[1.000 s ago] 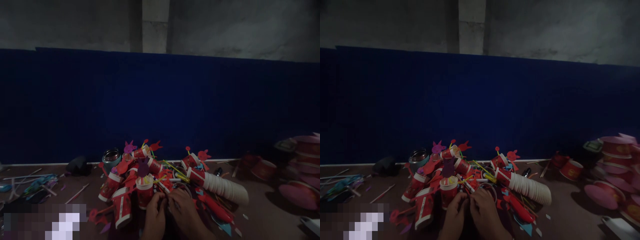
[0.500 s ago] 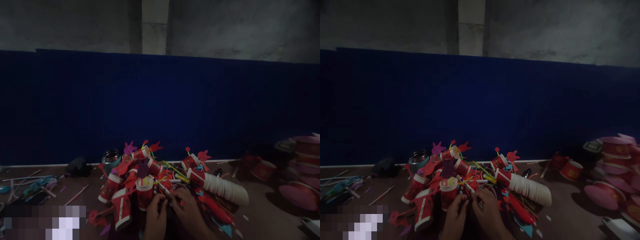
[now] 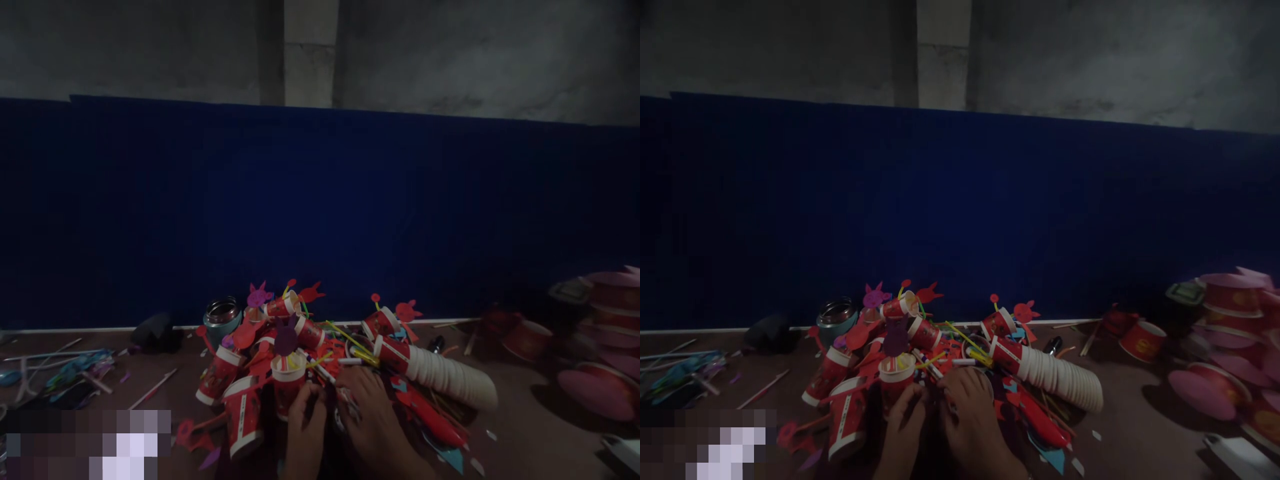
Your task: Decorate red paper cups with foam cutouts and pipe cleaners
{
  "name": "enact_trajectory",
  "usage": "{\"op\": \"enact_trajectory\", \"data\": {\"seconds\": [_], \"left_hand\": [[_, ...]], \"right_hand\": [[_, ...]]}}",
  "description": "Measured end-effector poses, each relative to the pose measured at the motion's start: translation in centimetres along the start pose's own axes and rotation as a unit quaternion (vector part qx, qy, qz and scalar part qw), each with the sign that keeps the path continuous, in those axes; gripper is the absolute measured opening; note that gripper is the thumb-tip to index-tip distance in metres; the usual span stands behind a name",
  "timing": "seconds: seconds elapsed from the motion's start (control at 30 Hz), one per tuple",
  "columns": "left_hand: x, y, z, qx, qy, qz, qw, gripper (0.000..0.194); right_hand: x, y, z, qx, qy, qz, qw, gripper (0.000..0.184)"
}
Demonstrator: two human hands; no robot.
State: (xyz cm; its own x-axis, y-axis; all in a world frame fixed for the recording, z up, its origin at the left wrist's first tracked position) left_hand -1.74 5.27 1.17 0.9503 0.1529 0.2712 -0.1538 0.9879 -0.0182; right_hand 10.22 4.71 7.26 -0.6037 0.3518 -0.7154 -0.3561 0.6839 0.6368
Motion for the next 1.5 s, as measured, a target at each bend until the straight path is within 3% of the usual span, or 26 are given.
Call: {"op": "enact_trajectory", "data": {"seconds": [0.13, 0.23, 0.3, 0.37, 0.47, 0.53, 0.6, 0.67, 0.87, 0.97, 1.03, 1.17, 1.33, 1.5], "left_hand": [[0.3, -0.3, 0.4, 0.016, 0.012, -0.022, 1.000, 0.033], [0.1, -0.9, 1.5, 0.053, 0.049, 0.012, 0.997, 0.030], [0.1, -1.3, 2.8, 0.111, 0.078, 0.012, 0.991, 0.025], [0.3, -1.7, 4.6, 0.214, 0.127, 0.002, 0.969, 0.018], [0.7, -2.5, 7.2, 0.391, 0.259, -0.014, 0.883, 0.012], [0.7, -2.7, 7.9, 0.448, 0.349, -0.007, 0.823, 0.018], [0.6, -2.5, 8.1, 0.456, 0.409, 0.013, 0.790, 0.021], [0.5, -2.2, 7.9, 0.448, 0.440, 0.023, 0.778, 0.022], [0.3, -1.3, 7.2, 0.418, 0.452, 0.031, 0.787, 0.025], [0.2, -1.0, 7.3, 0.421, 0.461, 0.039, 0.780, 0.026], [0.1, -0.7, 7.5, 0.421, 0.474, 0.048, 0.771, 0.023], [0.0, 0.0, 7.3, 0.406, 0.506, 0.052, 0.760, 0.024], [-0.6, 1.0, 6.5, 0.286, 0.553, 0.027, 0.782, 0.033], [-0.2, 0.5, 6.7, 0.297, 0.562, 0.003, 0.772, 0.028]], "right_hand": [[-0.1, 0.1, -0.2, 0.006, 0.054, 0.000, 0.999, 0.015], [0.3, 0.1, 1.8, 0.134, 0.174, 0.035, 0.975, 0.010], [1.2, -0.1, 3.7, 0.253, 0.286, 0.046, 0.923, 0.013], [2.4, -0.4, 5.1, 0.345, 0.386, 0.046, 0.854, 0.020], [3.9, -0.6, 6.5, 0.432, 0.485, 0.054, 0.759, 0.027], [4.6, -0.4, 7.1, 0.463, 0.511, 0.059, 0.722, 0.028], [5.1, 0.0, 7.5, 0.474, 0.523, 0.066, 0.706, 0.028], [5.5, 0.6, 7.4, 0.476, 0.539, 0.065, 0.692, 0.029], [6.5, 2.4, 5.5, 0.447, 0.611, 0.053, 0.651, 0.030], [6.3, 2.9, 4.4, 0.422, 0.631, 0.045, 0.649, 0.029], [5.9, 3.2, 3.7, 0.406, 0.629, 0.029, 0.663, 0.027], [4.1, 3.9, 2.9, 0.360, 0.577, 0.010, 0.733, 0.028], [2.6, 4.5, 2.7, 0.296, 0.483, -0.040, 0.823, 0.032], [1.5, 4.7, 2.3, 0.246, 0.410, -0.092, 0.873, 0.021]]}}
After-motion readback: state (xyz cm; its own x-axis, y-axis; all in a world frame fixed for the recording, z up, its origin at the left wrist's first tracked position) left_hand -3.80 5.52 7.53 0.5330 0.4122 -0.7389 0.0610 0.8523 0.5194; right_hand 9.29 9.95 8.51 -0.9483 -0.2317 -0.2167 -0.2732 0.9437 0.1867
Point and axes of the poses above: each hand's wrist, its own y-axis towards the middle knuckle, its own x-axis out of the palm, z = x × y, the point moved 6 cm from there along y, towards the middle knuckle
